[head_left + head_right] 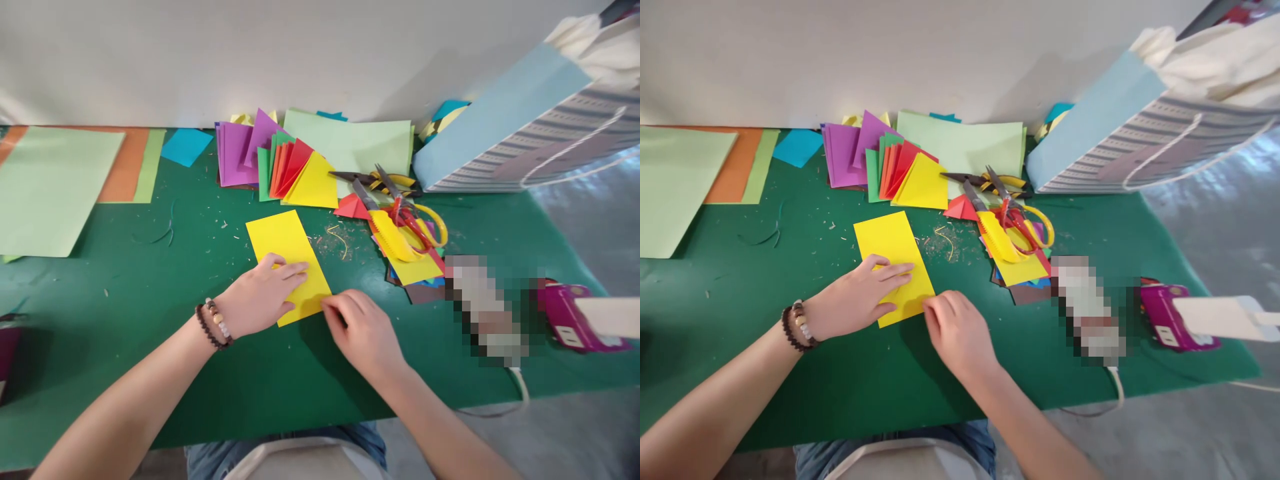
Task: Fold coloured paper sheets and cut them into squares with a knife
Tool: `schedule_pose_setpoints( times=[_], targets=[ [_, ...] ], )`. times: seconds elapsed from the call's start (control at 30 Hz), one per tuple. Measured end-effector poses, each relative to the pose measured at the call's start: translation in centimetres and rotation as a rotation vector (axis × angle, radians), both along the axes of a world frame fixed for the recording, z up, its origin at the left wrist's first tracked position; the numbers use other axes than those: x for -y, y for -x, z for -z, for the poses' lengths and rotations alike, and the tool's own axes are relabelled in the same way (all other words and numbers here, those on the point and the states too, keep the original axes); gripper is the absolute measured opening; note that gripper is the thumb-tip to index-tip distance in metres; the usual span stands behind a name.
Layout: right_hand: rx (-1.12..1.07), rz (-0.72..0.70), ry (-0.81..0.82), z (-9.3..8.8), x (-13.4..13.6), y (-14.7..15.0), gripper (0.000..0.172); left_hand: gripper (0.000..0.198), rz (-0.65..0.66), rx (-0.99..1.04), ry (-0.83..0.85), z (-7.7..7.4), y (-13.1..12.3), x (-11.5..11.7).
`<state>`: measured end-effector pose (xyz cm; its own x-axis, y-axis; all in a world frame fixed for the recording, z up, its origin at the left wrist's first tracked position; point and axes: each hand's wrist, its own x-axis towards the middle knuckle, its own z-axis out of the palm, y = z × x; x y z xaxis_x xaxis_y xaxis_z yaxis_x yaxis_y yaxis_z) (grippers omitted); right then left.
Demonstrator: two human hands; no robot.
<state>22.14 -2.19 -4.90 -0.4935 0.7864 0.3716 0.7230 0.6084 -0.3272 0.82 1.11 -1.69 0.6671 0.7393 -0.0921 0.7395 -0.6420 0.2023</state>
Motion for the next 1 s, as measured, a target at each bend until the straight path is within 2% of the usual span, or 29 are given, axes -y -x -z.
schedule_pose_setpoints(
  times=[0.17, 0.37, 0.47, 0.53, 0.6, 0.67, 0.7, 0.77, 0.9, 1.0],
  targets=[
    [0.04, -0.018, -0.018, 0.2, -0.3, -1.2, 0.018, 0.046, 0.003, -0.005, -0.009, 0.0, 0.0, 0.0],
    [0.039, -0.112, 0.007, 0.3, 1.3, 1.8, 0.023, 0.046, 0.003, 0.003, -0.021, 0.0, 0.0, 0.1],
    [-0.005, -0.231, 0.032, -0.6, 1.4, 3.3, 0.026, 0.045, 0.006, -0.002, 0.001, 0.0, 0.1, -0.1],
    [-0.063, -0.277, 0.051, -1.8, 0.1, 3.4, 0.025, 0.044, 0.007, 0.014, 0.036, -0.2, 0.2, 0.0],
    [-0.137, -0.226, 0.07, -3.2, -2.2, 2.6, 0.019, 0.047, -0.043, 0.052, 0.059, -0.4, 0.0, 0.2],
    [-0.234, -0.092, 0.105, -4.3, -5.1, 1.3, 0.015, 0.062, -0.152, 0.093, 0.055, -0.6, -0.5, 0.8],
    [-0.357, 0.023, 0.221, -4.6, -6.4, 0.6, 0.015, 0.072, -0.208, 0.108, 0.047, -0.7, -0.9, 1.1],
    [-0.43, 0.094, 0.284, -4.6, -8.3, -0.7, 0.021, 0.072, -0.273, 0.12, 0.048, -0.7, -1.7, 1.9],
    [-0.508, 0.111, 0.414, -3.5, -9.4, -2.1, 0.031, 0.07, -0.366, 0.256, 0.075, -0.8, -2.8, 2.9],
    [-0.571, 0.105, 0.538, -3.2, -9.7, -2.5, 0.041, 0.069, -0.417, 0.448, -0.046, -1.6, -3.1, 3.4]
  ],
)
